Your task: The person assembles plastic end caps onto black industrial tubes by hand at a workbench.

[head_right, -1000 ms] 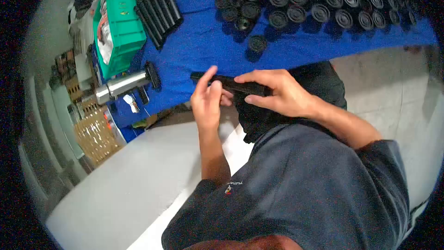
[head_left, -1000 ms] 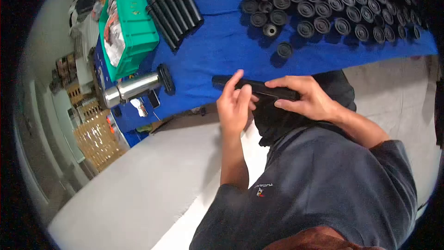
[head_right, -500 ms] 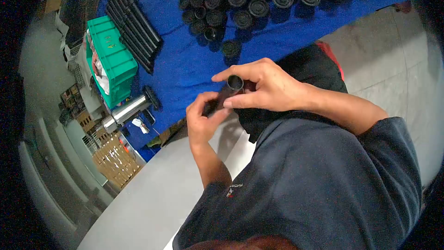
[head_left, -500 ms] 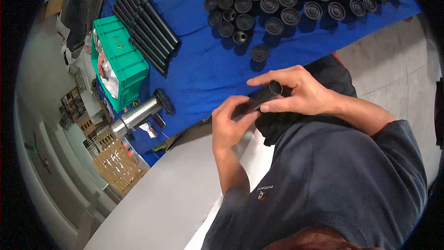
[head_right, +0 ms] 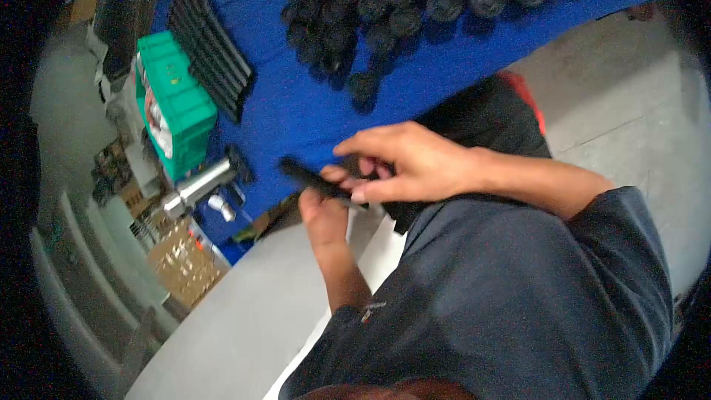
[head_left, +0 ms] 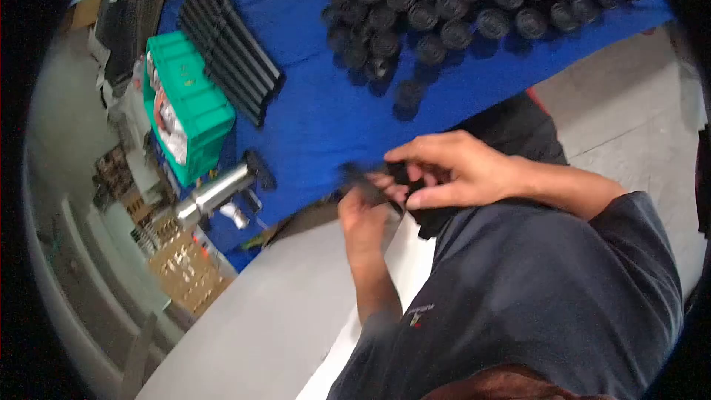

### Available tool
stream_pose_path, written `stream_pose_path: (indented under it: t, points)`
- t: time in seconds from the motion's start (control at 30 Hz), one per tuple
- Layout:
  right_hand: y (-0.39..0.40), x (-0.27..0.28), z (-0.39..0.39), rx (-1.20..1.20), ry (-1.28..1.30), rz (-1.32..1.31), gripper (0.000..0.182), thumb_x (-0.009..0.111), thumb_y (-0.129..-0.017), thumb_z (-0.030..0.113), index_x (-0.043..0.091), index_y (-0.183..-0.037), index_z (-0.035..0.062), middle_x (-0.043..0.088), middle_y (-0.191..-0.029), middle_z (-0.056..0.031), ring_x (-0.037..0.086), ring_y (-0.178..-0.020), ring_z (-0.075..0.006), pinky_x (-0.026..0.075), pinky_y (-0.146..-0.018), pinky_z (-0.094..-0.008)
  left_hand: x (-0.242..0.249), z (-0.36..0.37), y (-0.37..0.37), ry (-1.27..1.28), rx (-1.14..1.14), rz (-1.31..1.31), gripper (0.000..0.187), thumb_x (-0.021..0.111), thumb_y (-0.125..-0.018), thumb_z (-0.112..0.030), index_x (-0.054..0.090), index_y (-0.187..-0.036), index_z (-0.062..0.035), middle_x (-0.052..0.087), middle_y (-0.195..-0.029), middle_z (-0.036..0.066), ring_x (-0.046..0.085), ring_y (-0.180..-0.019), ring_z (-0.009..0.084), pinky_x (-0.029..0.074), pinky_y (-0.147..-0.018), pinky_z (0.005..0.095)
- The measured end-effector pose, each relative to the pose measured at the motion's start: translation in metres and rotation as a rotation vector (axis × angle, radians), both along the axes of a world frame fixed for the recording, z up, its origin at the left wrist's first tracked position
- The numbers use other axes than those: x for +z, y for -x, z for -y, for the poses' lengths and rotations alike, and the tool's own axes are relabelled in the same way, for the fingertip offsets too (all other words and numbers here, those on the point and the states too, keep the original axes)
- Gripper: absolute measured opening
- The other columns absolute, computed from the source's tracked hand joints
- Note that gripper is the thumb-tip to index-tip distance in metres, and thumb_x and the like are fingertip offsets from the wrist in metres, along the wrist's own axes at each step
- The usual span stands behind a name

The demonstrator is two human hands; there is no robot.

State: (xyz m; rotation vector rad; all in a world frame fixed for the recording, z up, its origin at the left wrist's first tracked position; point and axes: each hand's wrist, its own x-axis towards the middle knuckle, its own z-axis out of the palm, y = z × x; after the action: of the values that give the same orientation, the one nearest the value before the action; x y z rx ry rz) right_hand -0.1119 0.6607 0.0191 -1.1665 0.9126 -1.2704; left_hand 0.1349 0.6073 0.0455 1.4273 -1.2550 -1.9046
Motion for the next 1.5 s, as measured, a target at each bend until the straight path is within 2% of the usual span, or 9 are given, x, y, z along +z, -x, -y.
stream_pose_path:
  t: [0.07,0.2,0.5,0.67,0.83,0.93,1.1,1.2,1.5]
  points:
    - [-0.007,-0.009,-0.001,-0.074,0.104,-0.099,0.07,0.082,-0.085,0.035,0.054,-0.137,-0.0021,0.065,-0.093,-0.0126,0.064,-0.073,-0.0201,0.054,-0.067,-0.0346,0.004,0.005,0.012,-0.003,0.121,-0.472,0.043,0.078,-0.088,-0.025,0.063,-0.123,-0.006,0.062,-0.103,0.008,0.061,-0.085,0.0228,0.054,-0.082,0.0388]
    - [0.004,0.007,0.0,0.065,-0.076,-0.092,0.08,0.08,-0.085,0.044,0.048,-0.141,-0.0031,0.062,-0.089,-0.0119,0.062,-0.072,-0.0205,0.053,-0.066,-0.0349,0.005,0.02,-0.005,-0.092,-0.078,-0.479,0.074,0.075,-0.089,-0.049,0.057,-0.136,0.006,0.059,-0.075,0.01,0.055,-0.054,0.0178,0.044,-0.043,0.0282]
    - [0.015,0.017,0.002,-0.016,-0.122,0.035,0.072,0.078,-0.091,0.037,0.045,-0.144,0.0005,0.059,-0.08,-0.0043,0.058,-0.071,-0.0137,0.049,-0.062,-0.0309,-0.009,0.016,0.001,-0.167,-0.177,-0.87,0.083,0.07,-0.096,-0.041,0.032,-0.153,0.0067,0.067,-0.078,0.008,0.051,-0.045,0.0118,0.039,-0.038,0.0242]
    - [0.003,0.008,-0.003,0.159,-0.009,-0.046,0.082,0.08,-0.087,0.044,0.043,-0.148,0.0038,0.064,-0.097,-0.0104,0.063,-0.077,-0.0196,0.054,-0.069,-0.0353,0.002,0.02,0.016,-0.112,0.407,-0.963,0.059,0.047,-0.105,-0.054,0.057,-0.13,-0.002,0.063,-0.09,0.005,0.049,-0.075,0.0204,0.047,-0.066,0.0367]
    - [-0.007,0.001,0.0,0.229,0.071,-0.039,0.077,0.083,-0.085,0.029,0.048,-0.149,0.0058,0.061,-0.103,-0.0091,0.063,-0.081,-0.0181,0.053,-0.071,-0.0325,-0.023,0.0,0.005,-0.233,0.262,-0.914,0.036,0.067,-0.098,-0.035,0.062,-0.127,-0.0149,0.068,-0.131,0.006,0.059,-0.124,0.03,0.048,-0.099,0.0519]
    - [0.0,0.012,0.001,0.101,-0.003,0.074,0.065,0.077,-0.091,0.011,0.048,-0.148,0.0028,0.057,-0.144,-0.0135,0.065,-0.112,-0.0155,0.057,-0.089,-0.0321,-0.015,-0.019,0.031,-0.19,0.333,-0.825,0.043,0.066,-0.098,-0.042,0.062,-0.133,-0.0166,0.069,-0.13,0.004,0.06,-0.123,0.0276,0.05,-0.096,0.0493]
    - [-0.002,0.003,0.004,0.119,-0.05,0.215,0.036,0.076,-0.088,0.008,0.067,-0.123,0.0012,0.074,-0.112,-0.0087,0.069,-0.105,-0.0146,0.055,-0.094,-0.0346,-0.023,-0.047,0.025,-0.469,0.463,-0.988,0.043,0.066,-0.098,-0.036,0.062,-0.137,-0.0178,0.068,-0.129,0.004,0.064,-0.108,0.0161,0.053,-0.088,0.0322]
    - [-0.011,0.002,0.002,0.007,0.059,0.064,0.034,0.079,-0.086,0.015,0.069,-0.116,0.0023,0.075,-0.105,-0.0099,0.071,-0.097,-0.0173,0.055,-0.085,-0.0323,-0.041,-0.066,0.005,-0.552,0.479,-1.164,0.04,0.06,-0.101,-0.022,0.061,-0.14,-0.0137,0.061,-0.138,0.012,0.063,-0.111,0.0206,0.057,-0.088,0.034]
    - [-0.011,0.005,0.003,0.1,-0.063,0.043,0.035,0.077,-0.084,0.019,0.067,-0.112,0.0016,0.07,-0.088,-0.0136,0.068,-0.076,-0.0229,0.053,-0.07,-0.0351,-0.044,-0.085,0.0,-0.67,0.559,-1.053,0.054,0.063,-0.1,-0.038,0.054,-0.142,-0.0051,0.059,-0.141,0.018,0.056,-0.132,0.0317,0.058,-0.102,0.0384]
